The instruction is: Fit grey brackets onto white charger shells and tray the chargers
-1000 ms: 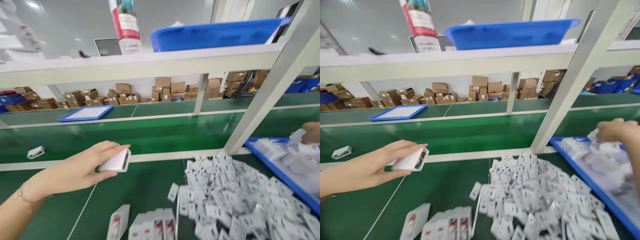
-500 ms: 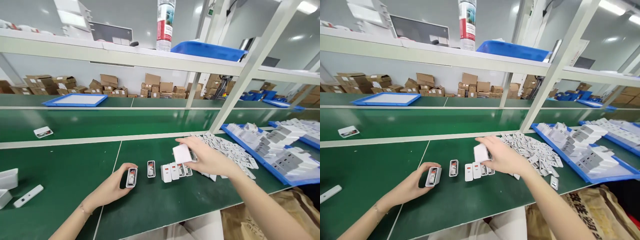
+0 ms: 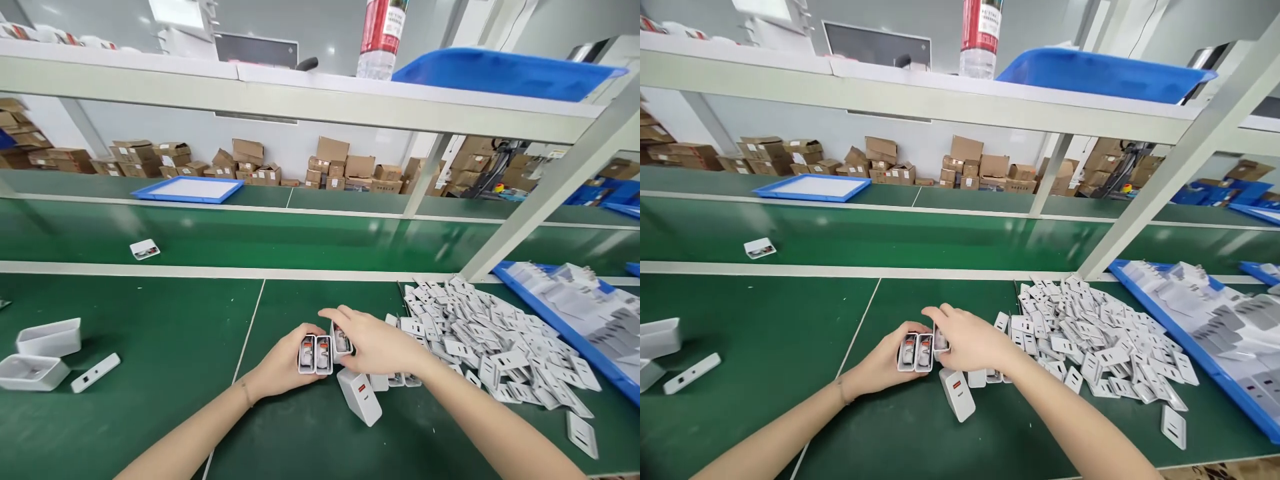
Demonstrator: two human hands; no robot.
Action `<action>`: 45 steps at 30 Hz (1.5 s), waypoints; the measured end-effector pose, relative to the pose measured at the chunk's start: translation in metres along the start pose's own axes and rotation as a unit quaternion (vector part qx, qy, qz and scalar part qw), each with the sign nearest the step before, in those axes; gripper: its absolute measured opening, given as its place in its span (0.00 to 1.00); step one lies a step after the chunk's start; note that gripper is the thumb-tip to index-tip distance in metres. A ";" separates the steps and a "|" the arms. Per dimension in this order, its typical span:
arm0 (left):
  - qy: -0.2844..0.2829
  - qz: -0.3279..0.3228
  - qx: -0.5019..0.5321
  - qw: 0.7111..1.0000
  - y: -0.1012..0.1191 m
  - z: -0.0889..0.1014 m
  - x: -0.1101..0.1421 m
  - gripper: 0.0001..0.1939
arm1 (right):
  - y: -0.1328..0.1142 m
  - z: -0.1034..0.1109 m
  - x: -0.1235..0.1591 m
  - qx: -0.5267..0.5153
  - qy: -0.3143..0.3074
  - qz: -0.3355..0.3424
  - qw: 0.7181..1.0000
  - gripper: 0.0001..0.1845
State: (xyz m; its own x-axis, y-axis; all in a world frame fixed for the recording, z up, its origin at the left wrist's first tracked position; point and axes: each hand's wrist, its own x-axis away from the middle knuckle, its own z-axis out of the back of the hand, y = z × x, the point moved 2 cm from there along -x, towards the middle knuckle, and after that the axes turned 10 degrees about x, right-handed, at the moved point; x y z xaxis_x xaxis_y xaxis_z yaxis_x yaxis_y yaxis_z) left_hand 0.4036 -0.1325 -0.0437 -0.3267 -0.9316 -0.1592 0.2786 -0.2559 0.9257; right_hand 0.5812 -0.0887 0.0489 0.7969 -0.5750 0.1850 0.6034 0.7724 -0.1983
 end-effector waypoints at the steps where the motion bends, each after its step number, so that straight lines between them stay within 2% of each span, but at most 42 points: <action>1: 0.004 0.004 -0.001 1.000 0.000 0.000 0.001 0.23 | 0.000 0.001 0.001 -0.004 -0.002 -0.005 1.000 0.39; 3: 0.006 0.012 -0.011 1.000 0.000 0.001 0.006 0.23 | -0.001 0.002 0.002 -0.020 -0.003 -0.008 1.000 0.39; 6: 0.006 0.026 -0.031 0.999 -0.002 0.005 0.020 0.24 | -0.012 -0.005 -0.002 -0.028 -0.024 0.027 0.999 0.37; 9: 0.028 0.037 -0.038 0.998 -0.005 0.008 0.035 0.25 | -0.025 -0.016 -0.010 0.004 -0.048 0.061 0.997 0.36; 12: 0.051 0.024 -0.036 0.998 -0.009 0.009 0.043 0.28 | -0.028 -0.017 -0.009 0.024 -0.045 0.072 0.996 0.37; 14: 0.058 -0.003 -0.031 0.998 -0.012 0.009 0.044 0.31 | -0.022 -0.011 0.004 0.023 -0.019 0.079 0.996 0.39; 17: 0.066 -0.040 -0.037 0.996 -0.014 0.008 0.043 0.35 | -0.008 -0.006 0.036 0.033 0.029 0.058 0.997 0.41; 19: 0.065 -0.057 -0.049 0.995 -0.014 0.008 0.043 0.36 | -0.002 -0.014 0.058 0.047 0.034 0.056 0.997 0.42; 21: 0.058 -0.074 -0.053 0.994 -0.014 0.007 0.042 0.38 | 0.000 -0.030 0.071 0.065 0.041 0.082 0.994 0.41; 25: 0.062 -0.076 -0.030 0.995 -0.014 0.006 0.043 0.38 | 0.000 -0.061 0.068 0.107 0.137 0.085 0.981 0.25; 28: 0.071 -0.072 -0.007 0.995 -0.012 0.002 0.044 0.36 | 0.000 -0.069 0.050 0.132 0.196 0.061 0.970 0.22; 31: 0.064 -0.079 0.000 0.995 -0.009 -0.005 0.042 0.36 | -0.003 -0.069 0.035 0.150 0.215 0.054 0.964 0.24; 34: 0.050 -0.080 -0.003 0.995 -0.007 -0.014 0.034 0.34 | -0.005 -0.066 0.033 0.155 0.211 0.047 0.964 0.24; 36: 0.038 -0.084 -0.001 0.996 -0.006 -0.018 0.026 0.34 | 0.001 -0.062 0.042 0.146 0.197 0.037 0.969 0.28; 38: 0.024 -0.088 0.001 0.996 -0.006 -0.021 0.017 0.34 | 0.016 -0.060 0.059 0.119 0.179 0.017 0.977 0.39; 40: 0.013 -0.085 0.000 0.996 -0.007 -0.022 0.008 0.34 | 0.036 -0.061 0.080 0.063 0.173 -0.032 0.982 0.48; 43: 0.009 -0.077 -0.005 0.997 -0.010 -0.025 0.000 0.34 | 0.062 -0.075 0.103 -0.031 0.185 -0.108 0.976 0.52; 45: 0.029 -0.096 -0.029 0.995 -0.011 -0.028 0.000 0.36 | 0.069 -0.088 0.104 -0.049 0.203 -0.135 0.969 0.53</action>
State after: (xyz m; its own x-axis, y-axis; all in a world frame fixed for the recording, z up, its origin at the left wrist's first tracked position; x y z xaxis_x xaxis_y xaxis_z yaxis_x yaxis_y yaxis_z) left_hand 0.4256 -0.1371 -0.0634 -0.3274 -0.8769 -0.3519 0.2674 -0.4432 0.8556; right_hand 0.7085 -0.1194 -0.0300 0.5443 -0.8261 -0.1463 0.7746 0.5618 -0.2904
